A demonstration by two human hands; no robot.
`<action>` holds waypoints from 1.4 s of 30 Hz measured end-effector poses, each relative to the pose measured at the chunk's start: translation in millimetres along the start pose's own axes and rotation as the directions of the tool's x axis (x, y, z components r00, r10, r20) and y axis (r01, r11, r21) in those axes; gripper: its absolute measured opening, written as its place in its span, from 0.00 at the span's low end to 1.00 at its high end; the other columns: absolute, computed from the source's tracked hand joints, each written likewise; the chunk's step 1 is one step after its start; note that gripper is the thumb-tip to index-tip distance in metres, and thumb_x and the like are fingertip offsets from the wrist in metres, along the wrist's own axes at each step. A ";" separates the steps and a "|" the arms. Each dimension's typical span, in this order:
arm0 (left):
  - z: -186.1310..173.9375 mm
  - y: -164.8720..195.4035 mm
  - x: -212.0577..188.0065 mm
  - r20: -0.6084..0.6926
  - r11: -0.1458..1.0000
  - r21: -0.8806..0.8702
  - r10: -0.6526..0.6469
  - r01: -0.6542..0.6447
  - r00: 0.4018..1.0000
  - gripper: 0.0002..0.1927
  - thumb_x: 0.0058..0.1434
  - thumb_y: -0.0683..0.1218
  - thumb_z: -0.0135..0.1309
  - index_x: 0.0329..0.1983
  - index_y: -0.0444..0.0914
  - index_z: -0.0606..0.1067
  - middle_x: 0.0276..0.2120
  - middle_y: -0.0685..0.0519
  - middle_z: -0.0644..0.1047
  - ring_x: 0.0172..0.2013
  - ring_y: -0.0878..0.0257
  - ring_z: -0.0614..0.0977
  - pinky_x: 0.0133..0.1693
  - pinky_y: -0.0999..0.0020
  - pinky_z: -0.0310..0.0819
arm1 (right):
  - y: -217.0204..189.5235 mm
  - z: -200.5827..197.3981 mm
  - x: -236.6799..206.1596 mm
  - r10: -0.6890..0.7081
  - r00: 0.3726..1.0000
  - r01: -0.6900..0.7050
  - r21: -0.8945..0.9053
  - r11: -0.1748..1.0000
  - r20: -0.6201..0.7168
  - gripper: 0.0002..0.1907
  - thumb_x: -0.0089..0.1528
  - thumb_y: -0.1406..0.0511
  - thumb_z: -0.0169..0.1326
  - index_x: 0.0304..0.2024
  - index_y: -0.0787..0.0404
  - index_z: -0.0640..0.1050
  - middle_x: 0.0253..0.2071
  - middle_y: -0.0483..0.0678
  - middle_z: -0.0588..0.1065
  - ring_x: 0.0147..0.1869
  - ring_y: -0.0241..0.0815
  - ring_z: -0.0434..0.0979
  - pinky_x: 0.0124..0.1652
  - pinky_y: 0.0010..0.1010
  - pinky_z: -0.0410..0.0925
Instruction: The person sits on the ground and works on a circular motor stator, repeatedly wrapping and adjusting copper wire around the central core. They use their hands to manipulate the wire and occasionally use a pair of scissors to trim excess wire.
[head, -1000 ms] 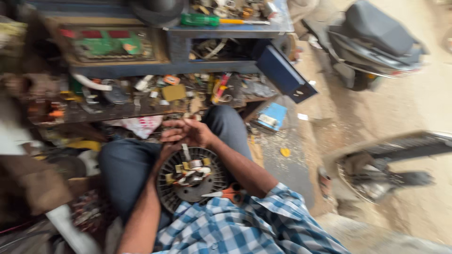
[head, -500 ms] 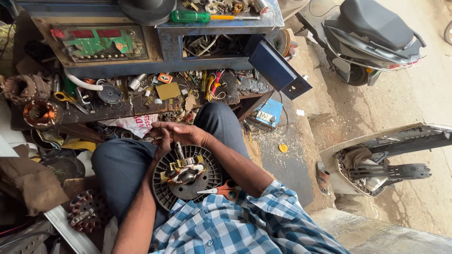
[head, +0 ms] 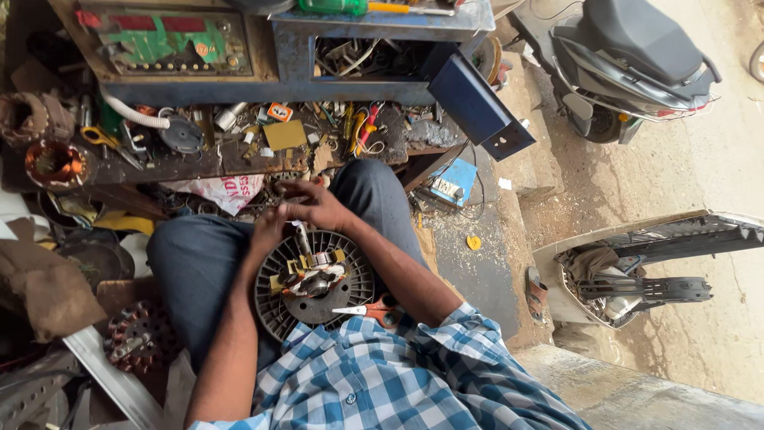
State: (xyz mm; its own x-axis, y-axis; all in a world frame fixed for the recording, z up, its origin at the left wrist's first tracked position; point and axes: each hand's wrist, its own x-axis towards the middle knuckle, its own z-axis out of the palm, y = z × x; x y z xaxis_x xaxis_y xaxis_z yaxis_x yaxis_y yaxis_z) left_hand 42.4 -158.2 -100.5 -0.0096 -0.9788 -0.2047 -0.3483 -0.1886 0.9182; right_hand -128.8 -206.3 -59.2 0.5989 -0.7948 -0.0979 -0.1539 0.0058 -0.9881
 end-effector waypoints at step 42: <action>-33.1 123.0 -146.7 0.112 0.547 0.392 0.769 -0.739 0.629 0.09 0.70 0.43 0.69 0.48 0.36 0.81 0.51 0.50 0.82 0.54 0.56 0.79 0.56 0.58 0.74 | -24.2 -46.5 -58.5 -0.307 0.731 0.145 0.301 0.942 0.609 0.09 0.79 0.68 0.50 0.57 0.68 0.78 0.44 0.48 0.79 0.41 0.32 0.76 0.42 0.20 0.70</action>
State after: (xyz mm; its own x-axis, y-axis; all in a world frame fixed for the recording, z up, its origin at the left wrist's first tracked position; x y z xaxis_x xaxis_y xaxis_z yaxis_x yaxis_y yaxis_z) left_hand 32.0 -40.5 53.7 -0.3786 -0.7518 0.5399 -0.5512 0.6517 0.5210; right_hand -196.7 -188.2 -24.0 0.9640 -0.2129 0.1594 0.1785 0.0733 -0.9812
